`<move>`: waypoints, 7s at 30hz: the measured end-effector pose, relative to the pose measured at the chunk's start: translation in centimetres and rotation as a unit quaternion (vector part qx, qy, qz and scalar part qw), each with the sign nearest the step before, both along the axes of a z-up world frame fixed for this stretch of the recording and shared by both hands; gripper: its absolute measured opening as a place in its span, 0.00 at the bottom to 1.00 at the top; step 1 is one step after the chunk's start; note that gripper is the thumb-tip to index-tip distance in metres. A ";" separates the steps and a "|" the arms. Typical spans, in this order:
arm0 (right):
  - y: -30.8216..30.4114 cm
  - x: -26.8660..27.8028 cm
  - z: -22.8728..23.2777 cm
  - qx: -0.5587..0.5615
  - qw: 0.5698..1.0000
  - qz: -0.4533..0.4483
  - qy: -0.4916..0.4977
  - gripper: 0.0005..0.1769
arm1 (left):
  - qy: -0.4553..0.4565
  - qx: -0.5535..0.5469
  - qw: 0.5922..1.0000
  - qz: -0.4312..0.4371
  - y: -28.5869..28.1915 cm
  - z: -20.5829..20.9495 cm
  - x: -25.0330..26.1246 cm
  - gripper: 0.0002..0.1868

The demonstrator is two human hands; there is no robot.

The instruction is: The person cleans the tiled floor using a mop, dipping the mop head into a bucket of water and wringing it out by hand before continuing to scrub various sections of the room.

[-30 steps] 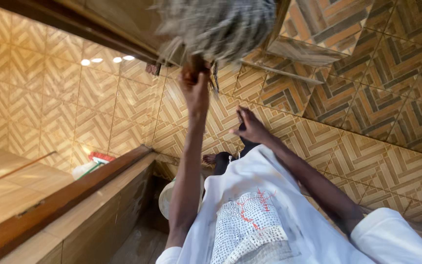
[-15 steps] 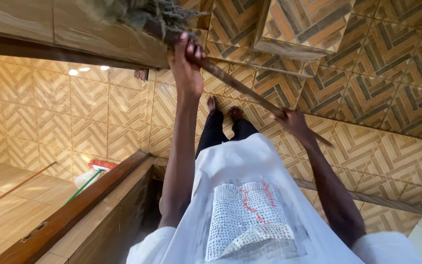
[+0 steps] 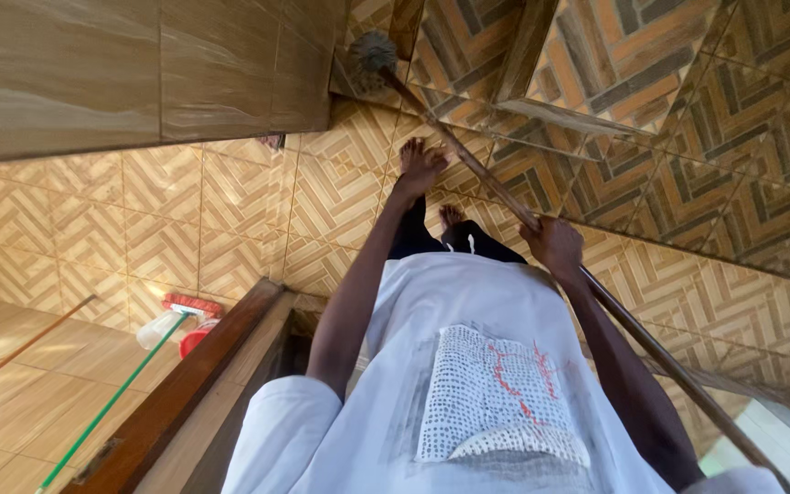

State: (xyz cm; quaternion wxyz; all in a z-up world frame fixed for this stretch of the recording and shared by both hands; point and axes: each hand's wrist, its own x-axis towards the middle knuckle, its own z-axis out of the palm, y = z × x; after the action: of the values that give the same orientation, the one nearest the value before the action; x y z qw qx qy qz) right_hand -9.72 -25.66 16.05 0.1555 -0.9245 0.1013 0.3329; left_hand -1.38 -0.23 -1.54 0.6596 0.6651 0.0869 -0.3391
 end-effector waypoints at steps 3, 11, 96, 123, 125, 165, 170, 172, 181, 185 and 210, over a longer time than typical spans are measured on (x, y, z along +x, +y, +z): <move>1.3 5.4 -4.3 0.051 0.996 -0.010 0.078 0.22 | 0.037 -0.106 0.992 0.063 -0.5 -3.0 -2.6 0.19; -0.4 6.5 -7.9 -0.087 0.989 0.082 0.085 0.26 | 0.037 0.132 0.990 -0.029 2.5 2.2 0.0 0.19; 25.6 21.3 -12.9 0.398 0.852 0.249 -0.231 0.07 | -0.339 0.082 0.706 0.616 16.5 31.7 11.0 0.13; 25.7 23.4 -8.0 0.419 0.859 0.136 -0.260 0.04 | -0.353 -0.022 0.755 0.552 16.0 34.6 13.2 0.21; 21.8 22.6 -9.0 0.352 0.895 0.143 -0.236 0.09 | -0.344 -0.062 0.777 0.524 14.3 32.2 14.1 0.20; 16.2 18.3 -8.0 0.536 0.771 0.247 -0.239 0.06 | -0.407 0.042 0.818 0.404 -1.4 42.0 0.1 0.14; 16.6 19.8 -6.9 0.604 0.719 0.266 -0.217 0.07 | -0.483 0.075 0.814 0.313 -0.3 41.9 -1.1 0.14; 15.7 20.2 -7.3 0.542 0.750 0.295 -0.238 0.08 | -0.482 0.078 0.822 0.293 0.2 41.1 -1.5 0.14; 10.4 24.3 -11.8 0.409 0.795 0.282 -0.349 0.09 | -0.383 0.058 0.921 0.040 -0.1 32.8 -0.4 0.14; 9.6 25.7 -8.2 0.213 0.875 0.239 -0.364 0.12 | -0.427 0.053 0.901 -0.049 0.2 31.9 2.9 0.11; 10.7 -3.9 15.2 -0.051 0.945 -0.322 -0.035 0.21 | -0.531 -0.143 0.606 -0.574 -12.7 8.3 4.6 0.09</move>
State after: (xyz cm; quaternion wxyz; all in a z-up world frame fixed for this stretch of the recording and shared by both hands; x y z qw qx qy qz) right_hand -13.65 -14.96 31.24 0.2102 -0.8605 0.4049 0.2266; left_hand 3.25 -12.96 6.77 0.3465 0.5391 -0.7279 -0.2438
